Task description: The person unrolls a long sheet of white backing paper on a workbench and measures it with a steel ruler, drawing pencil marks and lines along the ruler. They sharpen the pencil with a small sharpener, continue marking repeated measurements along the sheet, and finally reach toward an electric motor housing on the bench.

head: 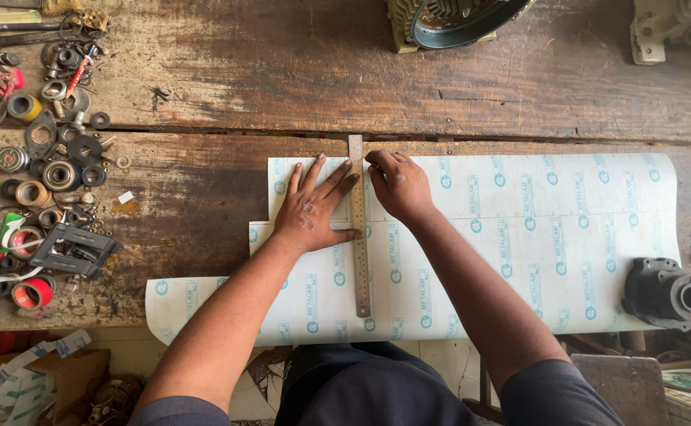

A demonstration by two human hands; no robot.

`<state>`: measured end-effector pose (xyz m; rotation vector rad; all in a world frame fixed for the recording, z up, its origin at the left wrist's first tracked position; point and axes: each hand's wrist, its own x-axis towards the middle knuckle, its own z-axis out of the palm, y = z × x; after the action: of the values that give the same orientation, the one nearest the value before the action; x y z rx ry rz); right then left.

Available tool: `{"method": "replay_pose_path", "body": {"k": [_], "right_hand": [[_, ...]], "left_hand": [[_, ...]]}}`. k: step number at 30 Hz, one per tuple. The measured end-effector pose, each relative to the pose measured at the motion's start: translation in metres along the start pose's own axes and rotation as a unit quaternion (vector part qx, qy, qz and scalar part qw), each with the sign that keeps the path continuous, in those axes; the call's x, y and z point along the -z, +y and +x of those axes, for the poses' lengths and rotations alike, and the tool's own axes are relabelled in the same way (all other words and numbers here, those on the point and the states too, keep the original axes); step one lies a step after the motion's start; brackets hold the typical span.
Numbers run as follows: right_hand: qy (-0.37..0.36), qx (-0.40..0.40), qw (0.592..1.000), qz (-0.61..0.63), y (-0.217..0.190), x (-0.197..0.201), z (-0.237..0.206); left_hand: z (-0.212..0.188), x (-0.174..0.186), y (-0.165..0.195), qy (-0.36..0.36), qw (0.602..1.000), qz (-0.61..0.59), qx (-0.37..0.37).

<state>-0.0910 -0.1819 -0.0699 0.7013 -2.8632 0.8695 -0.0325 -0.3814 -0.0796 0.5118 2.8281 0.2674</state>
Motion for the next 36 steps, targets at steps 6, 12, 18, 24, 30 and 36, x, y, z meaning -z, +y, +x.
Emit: {"method": "replay_pose_path", "body": {"k": [6, 12, 18, 24, 30, 36], "right_hand": [[-0.033, -0.02, 0.999, -0.011, -0.011, 0.001, -0.017], [-0.069, 0.0, 0.996, 0.06, -0.026, 0.015, -0.06], [-0.095, -0.081, 0.987, 0.1, -0.025, 0.011, -0.071], [0.09, -0.185, 0.92, 0.333, -0.017, 0.019, -0.076], [0.084, -0.179, 0.944, 0.263, -0.007, 0.037, -0.075], [0.079, -0.129, 0.955, 0.254, 0.009, 0.036, -0.042]], "left_hand": [[-0.004, 0.008, 0.002, -0.023, 1.0, 0.003, 0.003], [-0.009, 0.013, -0.001, 0.007, 1.0, -0.023, -0.006], [-0.012, 0.008, -0.004, 0.016, 0.999, -0.041, -0.011], [-0.015, 0.007, -0.001, 0.029, 0.999, -0.024, -0.019], [-0.004, 0.007, 0.026, 0.033, 0.998, -0.042, -0.041], [0.005, 0.004, 0.032, 0.068, 0.993, -0.088, -0.034]]}}
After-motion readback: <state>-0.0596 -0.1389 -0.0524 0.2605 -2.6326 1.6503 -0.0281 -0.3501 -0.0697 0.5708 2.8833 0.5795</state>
